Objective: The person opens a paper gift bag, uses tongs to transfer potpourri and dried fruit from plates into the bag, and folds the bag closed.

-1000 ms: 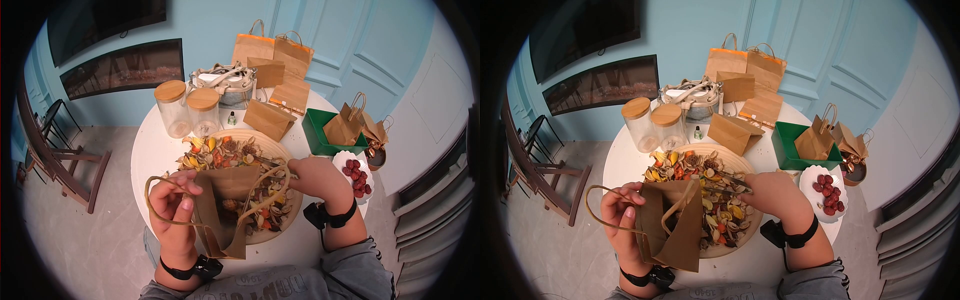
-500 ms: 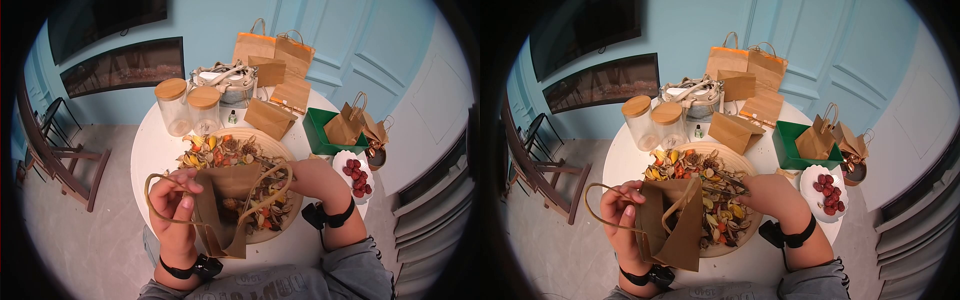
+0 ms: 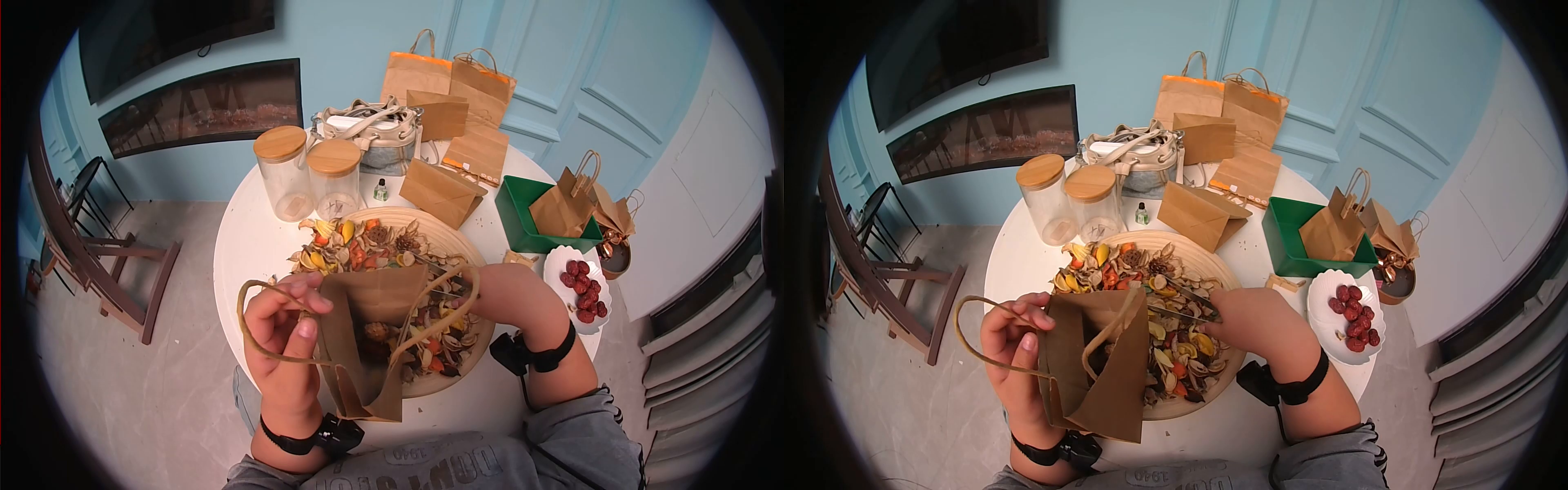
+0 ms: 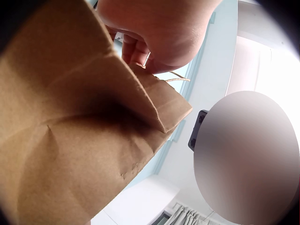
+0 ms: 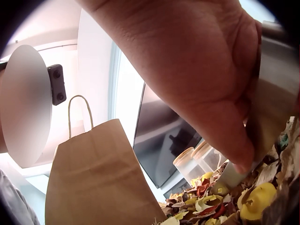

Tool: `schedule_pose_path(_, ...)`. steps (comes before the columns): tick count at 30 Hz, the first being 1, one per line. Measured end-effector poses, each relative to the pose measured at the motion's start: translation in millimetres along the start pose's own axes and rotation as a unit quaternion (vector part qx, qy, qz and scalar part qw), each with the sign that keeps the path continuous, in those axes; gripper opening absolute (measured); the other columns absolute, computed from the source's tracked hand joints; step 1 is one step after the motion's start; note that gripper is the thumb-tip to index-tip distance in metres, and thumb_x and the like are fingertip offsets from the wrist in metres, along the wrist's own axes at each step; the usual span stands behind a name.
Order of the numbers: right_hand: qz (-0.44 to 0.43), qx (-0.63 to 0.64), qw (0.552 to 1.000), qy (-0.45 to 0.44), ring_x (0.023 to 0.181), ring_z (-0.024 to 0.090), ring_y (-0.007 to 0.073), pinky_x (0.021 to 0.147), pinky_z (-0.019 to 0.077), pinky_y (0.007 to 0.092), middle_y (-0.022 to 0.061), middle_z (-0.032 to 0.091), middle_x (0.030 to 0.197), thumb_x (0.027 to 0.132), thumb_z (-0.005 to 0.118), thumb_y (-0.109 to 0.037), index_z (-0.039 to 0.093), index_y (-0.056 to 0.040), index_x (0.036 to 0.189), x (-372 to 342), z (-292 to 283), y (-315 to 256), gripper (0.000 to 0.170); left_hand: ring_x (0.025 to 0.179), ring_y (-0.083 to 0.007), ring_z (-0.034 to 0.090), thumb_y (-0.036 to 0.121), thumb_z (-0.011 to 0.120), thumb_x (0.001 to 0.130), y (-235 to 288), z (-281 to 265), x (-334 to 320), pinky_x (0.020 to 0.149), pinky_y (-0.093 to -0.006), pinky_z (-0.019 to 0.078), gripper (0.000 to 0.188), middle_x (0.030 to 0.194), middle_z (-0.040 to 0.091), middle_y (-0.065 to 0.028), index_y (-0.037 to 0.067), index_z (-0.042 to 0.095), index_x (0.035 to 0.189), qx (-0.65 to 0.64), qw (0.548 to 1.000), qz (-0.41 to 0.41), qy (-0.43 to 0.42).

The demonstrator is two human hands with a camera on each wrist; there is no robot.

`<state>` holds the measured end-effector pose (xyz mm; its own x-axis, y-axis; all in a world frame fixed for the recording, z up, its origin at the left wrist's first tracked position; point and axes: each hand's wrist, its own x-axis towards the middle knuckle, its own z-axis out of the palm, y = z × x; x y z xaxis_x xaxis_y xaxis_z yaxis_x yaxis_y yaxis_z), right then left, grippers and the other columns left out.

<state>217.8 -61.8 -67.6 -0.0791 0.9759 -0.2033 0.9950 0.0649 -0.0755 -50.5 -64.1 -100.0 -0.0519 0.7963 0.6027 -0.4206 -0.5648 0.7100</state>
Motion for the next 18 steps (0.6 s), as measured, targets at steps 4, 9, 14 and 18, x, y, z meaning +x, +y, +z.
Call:
schedule_pose_path(4, 0.005, -0.005, 1.0, -0.008, 0.082, 0.064, 0.034, 0.072, 0.0499, 0.0425, 0.0159, 0.066, 0.084, 0.084, 0.062, -0.037, 0.061, -0.0042, 0.097, -0.3, -2.4, -3.2, 0.036, 0.104, -0.0242, 0.055, 0.003, 0.056, 0.086, 0.5, -0.3, -0.1, 0.1, -0.0427, 0.0375, 0.03, 0.1, 0.06, -0.0137, 0.003, 0.051, 0.115, 0.002, 1.0, -0.004, 0.002)
schedule_pose_path(9, 0.001, -0.007, 1.0, -0.01, 0.083, 0.064, 0.0338, 0.072, 0.0499, 0.0423, 0.0158, 0.066, 0.085, 0.084, 0.063, -0.037, 0.061, -0.0042, 0.097, 0.2, -2.3, -4.5, 0.035, 0.105, -0.0247, 0.055, 0.003, 0.056, 0.085, 0.3, -0.6, 0.8, 0.101, -0.0435, 0.0366, 0.03, 0.098, 0.06, -0.0132, 0.003, 0.051, 0.115, 0.005, 1.0, 0.005, -0.006)
schedule_pose_path(14, 0.007, -0.005, 1.0, -0.016, 0.082, 0.064, 0.034, 0.072, 0.05, 0.0424, 0.0155, 0.066, 0.085, 0.084, 0.063, -0.037, 0.061, -0.0041, 0.096, -0.7, -4.7, -7.4, 0.035, 0.105, -0.0249, 0.055, 0.003, 0.056, 0.085, 0.6, -0.4, 0.7, 0.101, -0.044, 0.036, 0.03, 0.097, 0.061, -0.0127, 0.003, 0.051, 0.115, 0.005, 1.0, 0.002, -0.005)
schedule_pose_path(18, 0.0, -0.011, 1.0, -0.01, 0.082, 0.064, 0.0339, 0.071, 0.0501, 0.0423, 0.0153, 0.066, 0.085, 0.084, 0.062, -0.037, 0.062, -0.0046, 0.096, -0.6, -2.4, -6.5, 0.035, 0.105, -0.0248, 0.055, 0.003, 0.056, 0.085, 0.5, 0.1, 1.1, 0.102, -0.0446, 0.035, 0.03, 0.096, 0.061, -0.0124, 0.003, 0.051, 0.115, 0.005, 1.0, 0.005, -0.006)
